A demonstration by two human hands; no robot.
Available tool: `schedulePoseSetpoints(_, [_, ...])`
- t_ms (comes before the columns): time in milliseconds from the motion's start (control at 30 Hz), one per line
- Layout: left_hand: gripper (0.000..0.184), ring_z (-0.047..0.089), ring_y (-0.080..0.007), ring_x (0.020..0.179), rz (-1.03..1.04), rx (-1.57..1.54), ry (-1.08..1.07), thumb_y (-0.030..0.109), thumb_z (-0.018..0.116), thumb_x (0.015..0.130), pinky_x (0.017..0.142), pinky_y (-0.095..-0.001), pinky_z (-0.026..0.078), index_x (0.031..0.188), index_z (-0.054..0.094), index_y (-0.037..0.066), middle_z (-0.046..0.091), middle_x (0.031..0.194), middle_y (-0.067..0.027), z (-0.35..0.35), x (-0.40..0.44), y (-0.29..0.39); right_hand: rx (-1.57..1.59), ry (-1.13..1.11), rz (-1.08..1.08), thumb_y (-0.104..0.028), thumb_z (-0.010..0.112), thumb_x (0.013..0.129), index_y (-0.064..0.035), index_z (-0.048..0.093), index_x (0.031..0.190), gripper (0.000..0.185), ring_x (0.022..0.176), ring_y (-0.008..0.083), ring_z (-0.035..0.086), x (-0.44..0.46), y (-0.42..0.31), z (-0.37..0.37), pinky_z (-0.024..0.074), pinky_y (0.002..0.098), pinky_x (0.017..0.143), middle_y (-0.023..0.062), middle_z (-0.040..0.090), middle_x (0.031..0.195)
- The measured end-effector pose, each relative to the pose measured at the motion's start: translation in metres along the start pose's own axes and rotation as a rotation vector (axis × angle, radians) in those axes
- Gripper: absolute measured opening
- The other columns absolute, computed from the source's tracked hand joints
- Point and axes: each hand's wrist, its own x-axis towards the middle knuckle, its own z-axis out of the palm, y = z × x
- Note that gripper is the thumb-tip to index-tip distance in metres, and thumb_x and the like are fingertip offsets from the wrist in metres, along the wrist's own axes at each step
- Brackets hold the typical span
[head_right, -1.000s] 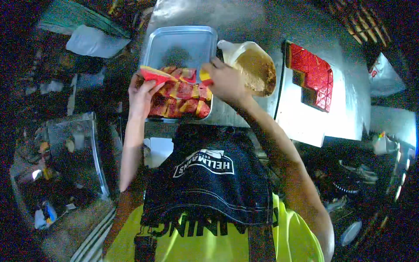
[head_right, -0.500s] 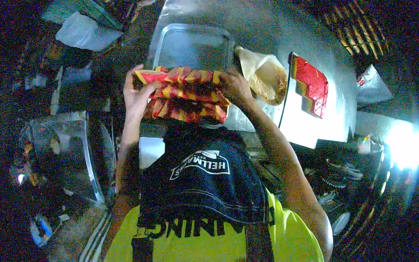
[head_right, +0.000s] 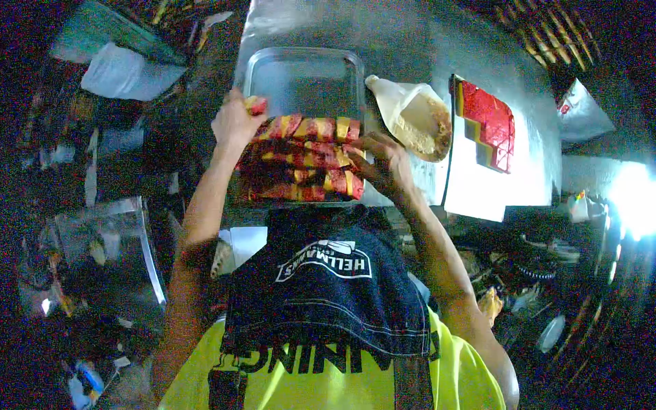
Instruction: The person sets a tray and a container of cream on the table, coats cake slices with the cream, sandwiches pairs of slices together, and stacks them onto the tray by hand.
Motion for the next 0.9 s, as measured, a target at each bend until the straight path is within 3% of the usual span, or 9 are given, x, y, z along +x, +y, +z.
schedulePoseSetpoints(300, [0.065, 0.072, -0.0415, 0.094, 0.042, 0.158, -0.086, 0.049, 0.082, 0.076, 0.079, -0.0520, 0.058, 0.115, 0.053, 0.006, 0.071, 0.106, -0.0196, 0.006, -0.004, 0.001, 0.088, -0.017, 0.232, -0.019, 0.078, 0.088, -0.0043, 0.073, 0.103, 0.021, 0.076, 0.0221, 0.067, -0.047, 0.021, -0.001, 0.0546, 0.0332, 0.065, 0.0103, 0.070, 0.096])
schedulePoseSetpoints(400, [0.076, 0.068, -0.0412, 0.106, 0.113, 0.092, -0.099, 0.052, 0.082, 0.076, 0.090, -0.0507, 0.055, 0.133, 0.055, 0.009, 0.068, 0.117, -0.0215, 0.007, -0.011, -0.004, 0.140, -0.023, 0.382, -0.019, 0.078, 0.088, -0.0056, 0.073, 0.105, 0.022, 0.082, 0.0195, 0.069, -0.069, 0.034, -0.017, 0.0564, 0.0319, 0.070, 0.0089, 0.072, 0.100])
schedulePoseSetpoints(533, [0.074, 0.067, -0.0437, 0.107, 0.120, 0.080, -0.133, 0.050, 0.083, 0.077, 0.088, -0.0507, 0.054, 0.135, 0.057, 0.010, 0.071, 0.112, -0.0224, -0.001, -0.009, 0.003, 0.212, 0.109, 0.516, -0.018, 0.077, 0.090, -0.0025, 0.073, 0.105, 0.021, 0.081, 0.0186, 0.070, -0.100, 0.060, -0.054, 0.0566, 0.0325, 0.072, 0.0097, 0.072, 0.093])
schedulePoseSetpoints(600, [0.073, 0.067, -0.0433, 0.104, 0.248, 0.004, -0.094, 0.049, 0.083, 0.079, 0.089, -0.0482, 0.054, 0.132, 0.059, 0.006, 0.070, 0.112, -0.0234, -0.008, -0.019, 0.012, 0.313, 0.166, 0.529, -0.018, 0.076, 0.091, -0.0010, 0.072, 0.104, 0.021, 0.079, 0.0171, 0.069, -0.115, 0.079, -0.076, 0.0564, 0.0321, 0.072, 0.0100, 0.072, 0.091])
schedulePoseSetpoints(667, [0.061, 0.069, -0.0364, 0.102, 0.230, -0.004, 0.251, 0.041, 0.080, 0.086, 0.088, -0.0454, 0.055, 0.127, 0.060, 0.000, 0.068, 0.118, -0.0224, -0.012, -0.035, 0.045, 0.321, 0.291, 0.679, -0.018, 0.074, 0.094, 0.0004, 0.073, 0.106, 0.022, 0.078, 0.0132, 0.067, -0.149, 0.114, -0.100, 0.0555, 0.0308, 0.072, 0.0091, 0.073, 0.092])
schedulePoseSetpoints(700, [0.061, 0.069, -0.0364, 0.102, 0.259, 0.008, 0.249, 0.041, 0.080, 0.086, 0.088, -0.0454, 0.055, 0.127, 0.060, 0.000, 0.068, 0.118, -0.0224, 0.003, -0.036, 0.046, 0.414, 0.407, 0.691, -0.020, 0.074, 0.095, 0.0023, 0.072, 0.109, 0.026, 0.082, 0.0116, 0.066, -0.165, 0.134, -0.108, 0.0542, 0.0296, 0.072, 0.0086, 0.074, 0.095])
schedulePoseSetpoints(733, [0.049, 0.069, -0.0301, 0.099, 0.286, -0.355, 0.296, 0.030, 0.077, 0.090, 0.086, -0.0419, 0.056, 0.124, 0.062, -0.002, 0.068, 0.117, -0.0186, 0.030, -0.033, 0.040, 0.419, 0.481, 0.732, -0.022, 0.073, 0.096, 0.0033, 0.071, 0.114, 0.031, 0.086, 0.0137, 0.066, -0.185, 0.154, -0.121, 0.0542, 0.0292, 0.074, 0.0094, 0.073, 0.098])
schedulePoseSetpoints(800, [0.021, 0.065, -0.0153, 0.090, 0.315, -0.722, 0.309, 0.002, 0.068, 0.094, 0.081, -0.0311, 0.055, 0.114, 0.066, -0.002, 0.068, 0.109, -0.0082, 0.041, -0.055, 0.113, 0.635, 0.679, 0.942, -0.024, 0.070, 0.097, 0.0039, 0.068, 0.120, 0.036, 0.091, 0.0166, 0.067, -0.208, 0.184, -0.150, 0.0545, 0.0301, 0.077, 0.0110, 0.072, 0.104])
schedulePoseSetpoints(900, [0.022, 0.064, -0.0131, 0.092, 0.298, -1.015, -0.086, 0.004, 0.071, 0.092, 0.080, -0.0272, 0.052, 0.114, 0.069, 0.000, 0.070, 0.107, -0.0050, 0.086, -0.116, 0.270, 1.006, 0.958, 1.048, -0.021, 0.065, 0.098, 0.0034, 0.059, 0.131, 0.041, 0.095, 0.0216, 0.068, -0.235, 0.245, -0.176, 0.0557, 0.0334, 0.080, 0.0118, 0.068, 0.115])
